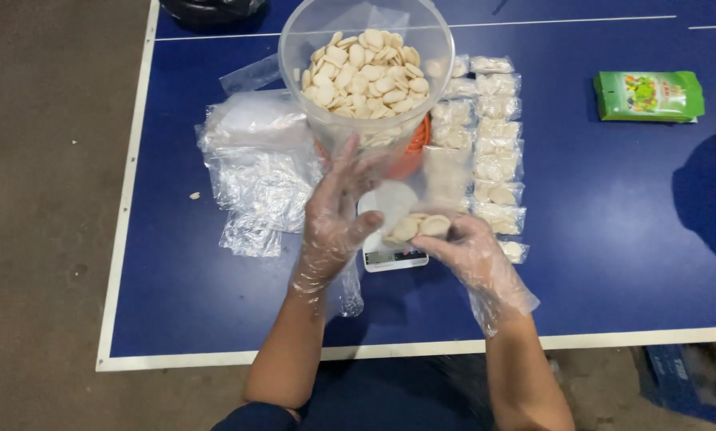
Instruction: A person wearing gloves is manually packaging snacks by taking them from a large container, placing them into small plastic bags, weighing each bag on a digital scale to ensure consistency, and then arranging the filled bags on a blue table.
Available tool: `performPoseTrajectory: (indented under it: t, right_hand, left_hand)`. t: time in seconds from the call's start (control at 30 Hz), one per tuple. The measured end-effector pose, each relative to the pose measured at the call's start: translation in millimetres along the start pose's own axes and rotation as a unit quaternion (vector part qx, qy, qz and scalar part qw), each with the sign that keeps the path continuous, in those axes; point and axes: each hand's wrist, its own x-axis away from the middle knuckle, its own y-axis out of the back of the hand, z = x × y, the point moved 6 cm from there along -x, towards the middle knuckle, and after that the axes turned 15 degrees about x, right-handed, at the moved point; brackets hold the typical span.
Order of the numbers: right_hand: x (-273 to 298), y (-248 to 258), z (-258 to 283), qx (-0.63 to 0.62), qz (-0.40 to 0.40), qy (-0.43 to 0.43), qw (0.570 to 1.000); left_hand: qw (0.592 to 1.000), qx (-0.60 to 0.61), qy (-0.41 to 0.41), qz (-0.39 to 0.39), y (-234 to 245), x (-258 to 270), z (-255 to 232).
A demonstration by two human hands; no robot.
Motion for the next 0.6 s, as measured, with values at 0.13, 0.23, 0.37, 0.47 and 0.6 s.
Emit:
performPoseTrajectory:
  t: [0.13, 0.23, 0.37, 0.47, 0.6]
  right_hand:
    - [5, 12, 6, -0.075, -0.051, 0.011, 0.996]
    - [7, 6, -4, -0.127, -0.084, 0.010, 0.988]
    - [-1, 3, -10, -0.115, -0.089, 0.041, 0.989]
    - [6, 10, 5, -0.019, -0.131, 0.073, 0.989]
    - [5, 16, 16, -0.008, -0.137, 0.058, 0.989]
  left_hand:
    - [0.986, 0.027, 0.150, 0.061, -5, 6, 32]
    - [0.985, -0.058, 0.149, 0.057, -16, 9, 28]
    - [0.987, -0.039, 0.145, 0.061, -14, 3, 31]
    - [0.992, -0.034, 0.108, 0.058, -18, 1, 25]
    - [0.994, -0.005, 0.103, 0.033, -19, 0, 25]
